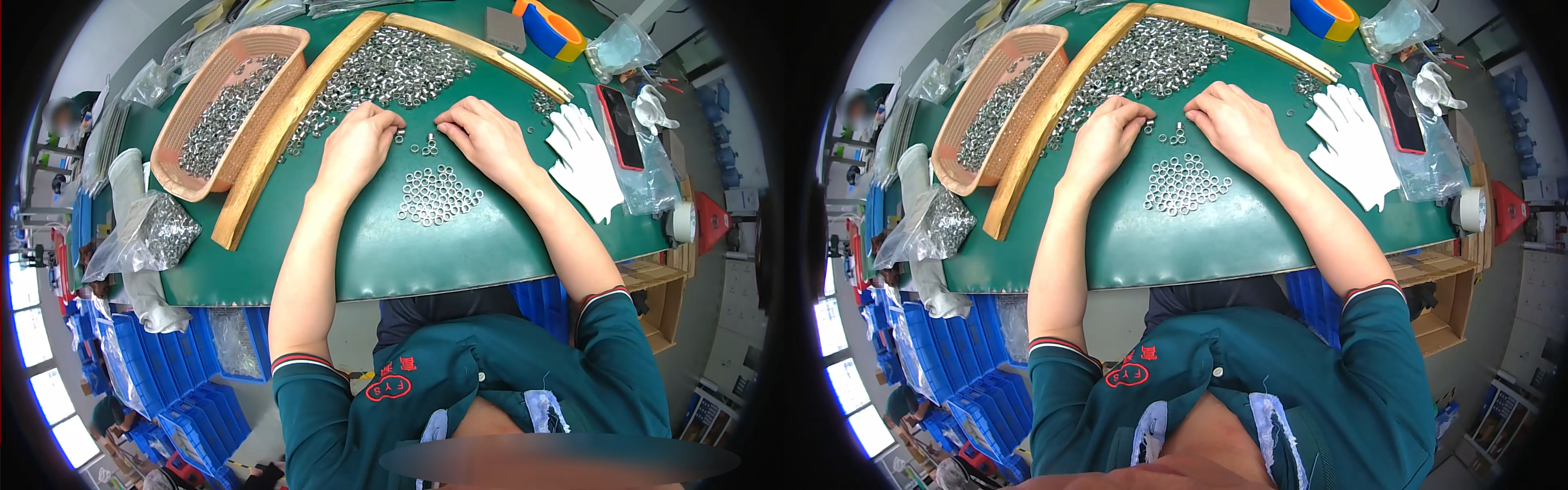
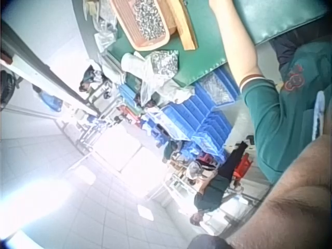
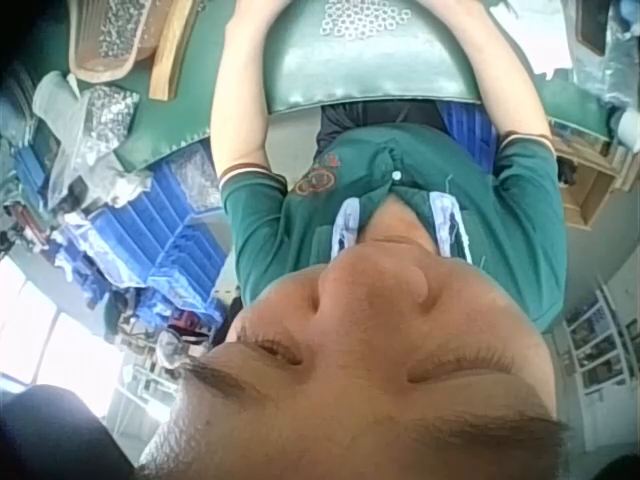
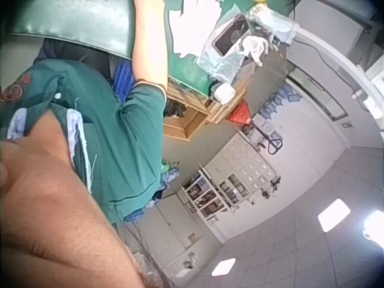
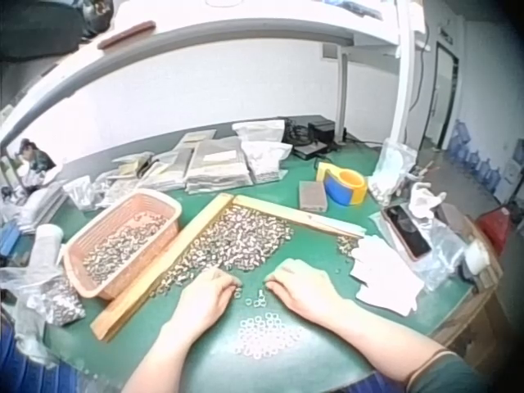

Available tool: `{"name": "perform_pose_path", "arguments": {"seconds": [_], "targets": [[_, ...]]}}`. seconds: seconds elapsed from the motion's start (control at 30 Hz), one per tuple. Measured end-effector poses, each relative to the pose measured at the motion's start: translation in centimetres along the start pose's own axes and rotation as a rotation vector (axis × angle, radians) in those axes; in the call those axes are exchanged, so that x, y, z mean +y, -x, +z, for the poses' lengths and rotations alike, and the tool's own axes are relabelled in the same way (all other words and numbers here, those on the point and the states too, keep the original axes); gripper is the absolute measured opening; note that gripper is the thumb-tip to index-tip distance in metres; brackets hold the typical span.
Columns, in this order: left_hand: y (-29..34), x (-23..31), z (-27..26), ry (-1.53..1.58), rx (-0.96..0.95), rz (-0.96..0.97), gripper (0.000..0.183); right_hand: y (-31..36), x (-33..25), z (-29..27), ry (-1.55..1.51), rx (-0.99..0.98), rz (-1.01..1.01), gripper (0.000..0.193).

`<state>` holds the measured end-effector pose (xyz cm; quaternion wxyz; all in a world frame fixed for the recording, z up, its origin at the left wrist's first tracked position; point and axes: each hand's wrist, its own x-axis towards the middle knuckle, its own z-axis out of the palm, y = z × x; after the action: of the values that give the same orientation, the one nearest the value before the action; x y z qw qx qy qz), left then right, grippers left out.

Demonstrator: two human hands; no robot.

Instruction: The person assembles small metal components into a hexagonal grid pattern by hand.

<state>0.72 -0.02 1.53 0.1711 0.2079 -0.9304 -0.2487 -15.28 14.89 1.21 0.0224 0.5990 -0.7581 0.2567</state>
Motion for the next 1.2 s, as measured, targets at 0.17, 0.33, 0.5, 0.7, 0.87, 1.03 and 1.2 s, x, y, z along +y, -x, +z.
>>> {"name": "perform_pose_path", "arguments": {"seconds": [0.17,0.33,0.5,0.7,0.87,1.03,1.2], "targets": [[0.0,0.2,0.1,0.012,0.013,0.018,0.015,0.1,-0.6,-0.3,-0.119,-0.017,0.052,0.018],[0.0,0.1,-0.1,0.025,-0.029,0.018,0.016,0.2,-0.6,-0.5,-0.065,-0.081,-0.102,0.027],[-0.2,0.7,-0.1,0.086,0.036,0.015,0.019,0.3,-0.2,-0.2,-0.014,-0.055,-0.06,0.027],[-0.3,-0.1,0.8,-0.039,0.094,0.056,0.019,0.3,-0.2,-0.3,-0.118,-0.094,-0.064,0.026],[-0.4,-0.4,0.6,-0.009,0.109,-0.008,0.017,0.3,-0.7,-0.1,-0.242,-0.06,-0.033,0.024],[-0.2,0.9,-0.5,0.054,-0.088,0.011,0.016,0.6,-0.6,-0.2,-0.178,-0.073,-0.003,0.022],[0.1,0.7,-1.6,0.225,-0.281,0.026,0.02,0.7,-1.5,-0.9,-0.268,-0.191,0.019,0.02]]}}
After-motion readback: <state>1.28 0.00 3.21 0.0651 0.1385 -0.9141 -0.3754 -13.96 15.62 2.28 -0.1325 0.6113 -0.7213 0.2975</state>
